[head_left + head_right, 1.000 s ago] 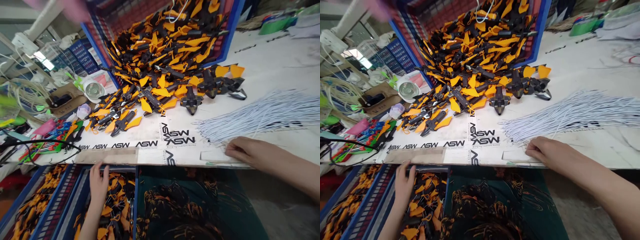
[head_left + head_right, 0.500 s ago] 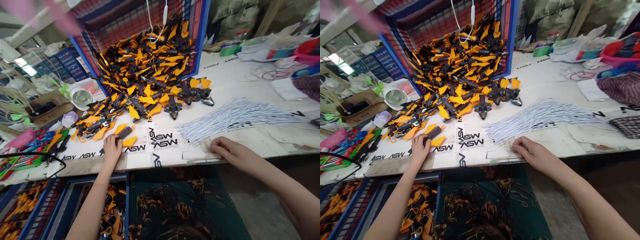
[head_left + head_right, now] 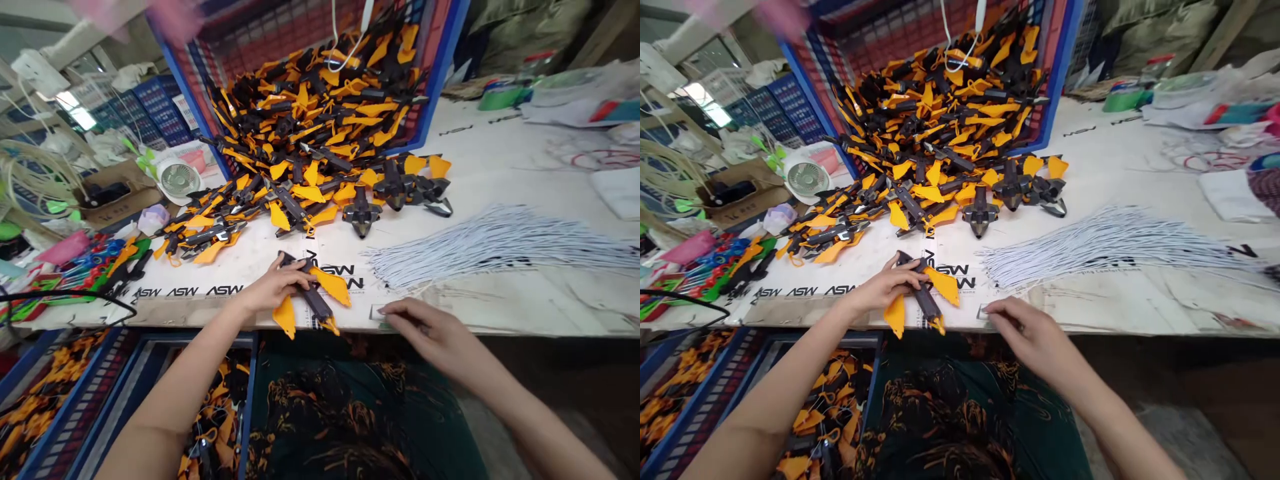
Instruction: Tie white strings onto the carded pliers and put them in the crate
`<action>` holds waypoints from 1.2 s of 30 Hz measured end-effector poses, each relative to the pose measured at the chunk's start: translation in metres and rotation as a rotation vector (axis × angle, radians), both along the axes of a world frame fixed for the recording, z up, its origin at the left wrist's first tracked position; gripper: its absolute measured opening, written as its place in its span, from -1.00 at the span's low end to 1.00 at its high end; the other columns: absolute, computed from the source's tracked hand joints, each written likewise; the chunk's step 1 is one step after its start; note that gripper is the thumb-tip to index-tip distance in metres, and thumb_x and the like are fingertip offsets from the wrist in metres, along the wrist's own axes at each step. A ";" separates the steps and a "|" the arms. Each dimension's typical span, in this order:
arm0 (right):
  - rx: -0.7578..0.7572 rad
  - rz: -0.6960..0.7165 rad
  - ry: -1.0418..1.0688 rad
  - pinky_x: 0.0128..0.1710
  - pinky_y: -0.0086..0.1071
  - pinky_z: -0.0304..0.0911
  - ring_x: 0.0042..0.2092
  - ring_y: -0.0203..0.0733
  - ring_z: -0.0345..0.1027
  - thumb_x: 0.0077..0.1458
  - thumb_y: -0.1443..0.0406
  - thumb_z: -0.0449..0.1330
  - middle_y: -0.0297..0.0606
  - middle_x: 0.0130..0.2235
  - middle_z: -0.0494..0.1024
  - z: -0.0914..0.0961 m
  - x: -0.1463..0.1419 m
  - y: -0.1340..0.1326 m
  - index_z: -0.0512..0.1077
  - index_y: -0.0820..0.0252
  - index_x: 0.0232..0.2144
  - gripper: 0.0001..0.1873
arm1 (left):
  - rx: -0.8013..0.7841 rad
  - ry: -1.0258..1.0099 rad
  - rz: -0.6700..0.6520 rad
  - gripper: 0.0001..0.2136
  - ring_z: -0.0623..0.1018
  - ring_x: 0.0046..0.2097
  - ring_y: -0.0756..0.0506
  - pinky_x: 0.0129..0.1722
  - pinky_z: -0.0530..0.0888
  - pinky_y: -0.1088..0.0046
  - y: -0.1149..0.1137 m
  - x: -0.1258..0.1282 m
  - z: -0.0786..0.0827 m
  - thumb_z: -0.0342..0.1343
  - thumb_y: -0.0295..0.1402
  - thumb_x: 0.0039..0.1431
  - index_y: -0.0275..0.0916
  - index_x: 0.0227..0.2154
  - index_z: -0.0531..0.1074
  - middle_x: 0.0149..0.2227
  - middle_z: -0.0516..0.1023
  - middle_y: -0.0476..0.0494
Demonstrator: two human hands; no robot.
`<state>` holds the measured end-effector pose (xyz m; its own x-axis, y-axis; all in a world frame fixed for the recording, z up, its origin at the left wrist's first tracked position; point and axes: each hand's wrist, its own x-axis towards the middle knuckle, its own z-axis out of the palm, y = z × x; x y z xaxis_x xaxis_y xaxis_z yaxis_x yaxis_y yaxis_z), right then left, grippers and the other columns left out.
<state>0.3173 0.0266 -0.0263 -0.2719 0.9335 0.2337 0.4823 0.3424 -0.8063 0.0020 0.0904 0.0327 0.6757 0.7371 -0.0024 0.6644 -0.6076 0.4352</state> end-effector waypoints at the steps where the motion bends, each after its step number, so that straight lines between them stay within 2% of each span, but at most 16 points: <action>1: 0.021 0.035 0.000 -0.18 -0.24 0.41 -0.18 -0.06 0.51 0.24 0.13 0.07 -0.20 -0.22 0.62 0.003 -0.010 -0.004 0.48 0.05 -0.25 -0.77 | 0.001 0.006 -0.019 -0.61 0.22 0.36 -0.03 0.39 -0.11 -0.08 0.008 0.008 0.000 -0.04 -0.68 0.18 -0.02 -0.17 0.49 0.09 0.55 0.01; 4: 0.064 0.077 -0.033 -0.27 -0.29 0.41 -0.27 -0.12 0.51 0.27 0.21 0.04 -0.22 -0.27 0.62 0.011 -0.035 -0.012 0.47 0.08 -0.25 -0.79 | 0.014 0.009 -0.055 -0.56 0.26 0.33 -0.03 0.38 -0.06 -0.07 0.022 0.024 -0.004 -0.08 -0.73 0.14 -0.03 -0.21 0.50 0.07 0.57 0.02; 7: 0.139 0.091 -0.110 -0.30 -0.31 0.38 -0.30 -0.17 0.50 0.27 0.30 0.01 -0.23 -0.26 0.60 0.015 -0.047 -0.014 0.44 0.10 -0.26 -0.80 | 0.093 -0.030 -0.023 -0.59 0.27 0.33 -0.06 0.35 -0.03 -0.11 0.017 0.026 -0.009 -0.11 -0.68 0.19 -0.05 -0.18 0.49 0.12 0.54 0.01; 9: 0.176 0.101 -0.159 -0.29 -0.30 0.37 -0.28 -0.16 0.49 0.27 0.34 -0.01 -0.23 -0.24 0.58 0.016 -0.051 -0.014 0.43 0.11 -0.25 -0.79 | 0.217 -0.127 0.079 -0.64 0.34 0.29 -0.09 0.32 0.08 -0.05 0.001 0.025 -0.012 -0.12 -0.62 0.25 -0.07 -0.15 0.49 0.13 0.52 -0.04; 11: 0.191 0.105 -0.180 -0.29 -0.30 0.36 -0.28 -0.16 0.49 0.28 0.35 -0.02 -0.22 -0.23 0.56 0.015 -0.053 -0.016 0.42 0.12 -0.24 -0.79 | 0.329 -0.267 0.242 -0.73 0.47 0.16 -0.12 0.20 0.28 0.09 -0.026 0.027 -0.019 -0.09 -0.52 0.29 -0.12 -0.17 0.49 0.03 0.58 -0.12; 14: 0.178 0.089 -0.155 -0.30 -0.32 0.36 -0.28 -0.18 0.48 0.29 0.35 -0.02 -0.22 -0.22 0.54 0.012 -0.056 -0.018 0.41 0.11 -0.22 -0.80 | 0.365 -0.373 0.464 -0.89 0.55 -0.09 -0.14 -0.08 0.45 0.25 -0.073 0.039 -0.036 0.08 -0.30 0.26 -0.16 -0.27 0.48 -0.21 0.60 -0.17; 16: 0.170 0.059 -0.118 -0.28 -0.33 0.37 -0.27 -0.18 0.48 0.30 0.34 -0.02 -0.21 -0.22 0.53 0.011 -0.058 -0.018 0.40 0.10 -0.21 -0.81 | 0.374 -0.330 0.534 -0.82 0.55 -0.14 -0.17 -0.14 0.45 0.25 -0.097 0.052 -0.052 0.21 -0.18 0.16 -0.17 -0.29 0.47 -0.24 0.57 -0.18; 19: 0.174 0.019 -0.081 -0.24 -0.31 0.38 -0.26 -0.18 0.47 0.31 0.32 -0.01 -0.20 -0.21 0.52 0.010 -0.061 -0.018 0.39 0.09 -0.20 -0.82 | 0.416 -0.294 0.611 -0.80 0.54 -0.10 -0.20 -0.10 0.44 0.21 -0.110 0.069 -0.070 0.22 -0.17 0.16 -0.17 -0.26 0.47 -0.17 0.56 -0.23; 21: 0.175 0.016 -0.077 -0.23 -0.31 0.39 -0.26 -0.17 0.47 0.32 0.31 -0.01 -0.21 -0.23 0.52 0.011 -0.061 -0.019 0.40 0.09 -0.21 -0.82 | 0.404 -0.314 0.619 -0.83 0.54 -0.09 -0.20 -0.09 0.43 0.21 -0.109 0.075 -0.074 0.18 -0.19 0.21 -0.16 -0.25 0.48 -0.16 0.56 -0.24; 24: 0.171 0.042 -0.067 -0.23 -0.31 0.38 -0.25 -0.16 0.47 0.32 0.32 -0.01 -0.21 -0.26 0.52 0.012 -0.060 -0.021 0.40 0.08 -0.22 -0.82 | 0.296 -0.361 0.627 -0.84 0.55 -0.15 -0.18 -0.12 0.41 0.24 -0.105 0.077 -0.065 0.15 -0.18 0.24 -0.16 -0.31 0.46 -0.24 0.57 -0.18; 27: 0.177 0.076 -0.069 -0.25 -0.32 0.38 -0.26 -0.17 0.46 0.32 0.33 0.00 -0.20 -0.24 0.52 0.011 -0.058 -0.023 0.40 0.10 -0.20 -0.83 | 0.050 -0.438 0.764 -0.83 0.53 -0.33 -0.09 -0.29 0.39 0.37 -0.106 0.077 -0.054 0.15 -0.17 0.22 -0.16 -0.33 0.41 -0.36 0.55 -0.06; 29: 0.181 0.089 -0.086 -0.27 -0.33 0.37 -0.28 -0.18 0.46 0.30 0.35 0.00 -0.20 -0.25 0.52 0.010 -0.058 -0.025 0.41 0.11 -0.21 -0.82 | -0.144 -0.530 0.834 -0.81 0.46 -0.45 -0.03 -0.42 0.34 0.45 -0.109 0.079 -0.052 0.14 -0.16 0.20 -0.17 -0.34 0.39 -0.45 0.50 0.00; 32: 0.189 0.087 -0.124 -0.31 -0.35 0.36 -0.31 -0.19 0.44 0.28 0.38 -0.01 -0.20 -0.27 0.51 0.006 -0.060 -0.026 0.42 0.12 -0.23 -0.80 | -0.364 -0.718 0.857 -0.76 0.43 -0.48 0.00 -0.45 0.33 0.50 -0.111 0.082 -0.059 0.16 -0.13 0.15 -0.19 -0.40 0.36 -0.52 0.45 0.02; 36: 0.256 0.050 -0.282 -0.36 -0.36 0.30 -0.36 -0.20 0.41 0.26 0.41 -0.02 -0.22 -0.32 0.49 0.001 -0.066 -0.027 0.43 0.16 -0.28 -0.78 | -0.437 -0.826 0.908 -0.71 0.47 -0.44 -0.01 -0.42 0.36 0.50 -0.114 0.083 -0.071 0.23 -0.12 0.06 -0.24 -0.31 0.43 -0.49 0.50 -0.02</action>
